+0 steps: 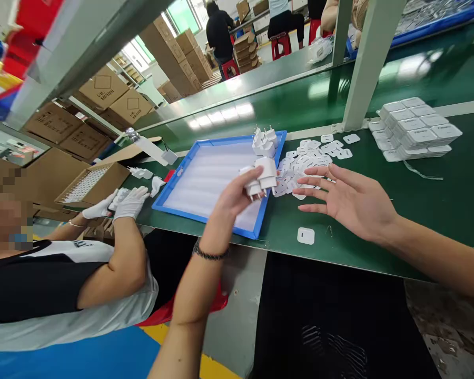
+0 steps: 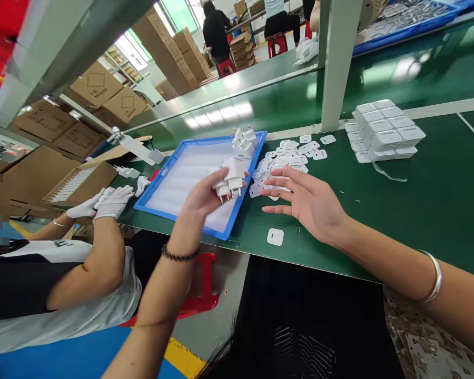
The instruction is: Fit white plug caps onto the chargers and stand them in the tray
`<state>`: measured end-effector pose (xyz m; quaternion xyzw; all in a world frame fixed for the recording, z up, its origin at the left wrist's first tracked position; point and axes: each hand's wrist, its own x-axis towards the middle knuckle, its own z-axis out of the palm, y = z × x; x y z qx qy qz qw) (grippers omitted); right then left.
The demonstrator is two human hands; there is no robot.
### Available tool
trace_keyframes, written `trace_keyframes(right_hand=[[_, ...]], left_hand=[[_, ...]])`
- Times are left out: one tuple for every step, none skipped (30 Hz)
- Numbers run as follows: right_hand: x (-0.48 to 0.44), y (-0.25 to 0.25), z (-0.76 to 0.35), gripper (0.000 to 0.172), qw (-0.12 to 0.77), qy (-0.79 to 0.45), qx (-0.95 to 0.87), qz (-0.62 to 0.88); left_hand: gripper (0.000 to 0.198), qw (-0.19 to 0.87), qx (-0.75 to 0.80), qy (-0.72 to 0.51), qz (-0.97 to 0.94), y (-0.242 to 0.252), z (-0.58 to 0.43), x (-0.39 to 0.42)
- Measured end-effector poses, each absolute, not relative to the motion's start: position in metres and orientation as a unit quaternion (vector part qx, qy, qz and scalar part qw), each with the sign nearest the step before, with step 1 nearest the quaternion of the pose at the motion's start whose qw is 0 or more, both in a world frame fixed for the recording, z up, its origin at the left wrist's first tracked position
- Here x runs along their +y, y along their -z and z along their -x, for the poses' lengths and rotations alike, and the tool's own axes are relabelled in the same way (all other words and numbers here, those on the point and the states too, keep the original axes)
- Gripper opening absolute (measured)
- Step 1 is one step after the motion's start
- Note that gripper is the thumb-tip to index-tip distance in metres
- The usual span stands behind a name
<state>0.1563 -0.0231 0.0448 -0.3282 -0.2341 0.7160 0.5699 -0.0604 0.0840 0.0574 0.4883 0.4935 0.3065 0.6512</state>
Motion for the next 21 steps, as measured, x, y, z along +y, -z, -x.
trace_keyframes(right_hand=[[-0.022,-0.046,-0.158,0.026,0.57,-0.723,-0.198,0.338],[-0.02,-0.046,-0.159,0.025,0.567,-0.729,-0.166,0.347],[-0.018,-0.045,-0.159,0.023,0.56,-0.736,-0.142,0.352],[-0.017,-0.043,-0.158,0.022,0.551,-0.745,-0.127,0.355],[-0.016,-0.041,-0.156,0.021,0.54,-0.753,-0.121,0.356],[-0.015,-0.039,-0.154,0.021,0.529,-0.761,-0.122,0.356],[-0.014,-0.037,-0.153,0.021,0.519,-0.766,-0.126,0.358],[-0.013,-0.035,-0.151,0.02,0.51,-0.77,-0.131,0.36],[-0.013,-0.033,-0.15,0.019,0.504,-0.772,-0.134,0.364],[-0.012,-0.032,-0.15,0.019,0.5,-0.772,-0.134,0.369],[-0.011,-0.031,-0.15,0.018,0.497,-0.773,-0.133,0.372],[-0.01,-0.03,-0.151,0.017,0.495,-0.774,-0.132,0.373],[-0.01,-0.03,-0.151,0.017,0.494,-0.775,-0.13,0.372],[-0.009,-0.03,-0.152,0.017,0.494,-0.776,-0.129,0.37],[-0.009,-0.03,-0.152,0.016,0.493,-0.778,-0.128,0.367],[-0.009,-0.031,-0.152,0.016,0.493,-0.78,-0.129,0.364],[-0.01,-0.031,-0.151,0.016,0.492,-0.782,-0.131,0.36],[-0.01,-0.032,-0.151,0.015,0.491,-0.783,-0.132,0.358],[-0.011,-0.033,-0.15,0.015,0.489,-0.785,-0.135,0.356],[-0.011,-0.033,-0.149,0.014,0.487,-0.786,-0.137,0.355],[-0.011,-0.034,-0.149,0.014,0.485,-0.787,-0.139,0.355]], left_hand=[[0.029,0.608,0.543,-0.254,-0.52,-0.065,0.067,0.106],[0.025,0.588,0.57,-0.223,-0.53,-0.072,0.072,0.128],[0.024,0.573,0.588,-0.201,-0.534,-0.079,0.075,0.15],[0.026,0.561,0.608,-0.173,-0.534,-0.085,0.076,0.169],[0.028,0.556,0.625,-0.142,-0.53,-0.089,0.075,0.186],[0.03,0.555,0.638,-0.11,-0.521,-0.092,0.072,0.2],[0.031,0.559,0.649,-0.082,-0.51,-0.094,0.067,0.211],[0.031,0.567,0.653,-0.061,-0.498,-0.095,0.062,0.218],[0.03,0.578,0.653,-0.047,-0.486,-0.094,0.057,0.223],[0.029,0.591,0.65,-0.042,-0.475,-0.092,0.053,0.225],[0.029,0.605,0.645,-0.041,-0.465,-0.089,0.049,0.225],[0.029,0.619,0.638,-0.045,-0.456,-0.086,0.046,0.225],[0.03,0.632,0.631,-0.051,-0.447,-0.082,0.045,0.224],[0.033,0.645,0.623,-0.06,-0.438,-0.079,0.045,0.223],[0.038,0.658,0.614,-0.071,-0.431,-0.076,0.046,0.223],[0.044,0.669,0.605,-0.084,-0.423,-0.074,0.048,0.222],[0.05,0.68,0.596,-0.095,-0.415,-0.072,0.05,0.223],[0.056,0.691,0.588,-0.103,-0.407,-0.072,0.052,0.223],[0.06,0.701,0.581,-0.107,-0.399,-0.071,0.054,0.224],[0.064,0.71,0.575,-0.108,-0.391,-0.071,0.056,0.224],[0.068,0.718,0.571,-0.105,-0.383,-0.072,0.058,0.224]])
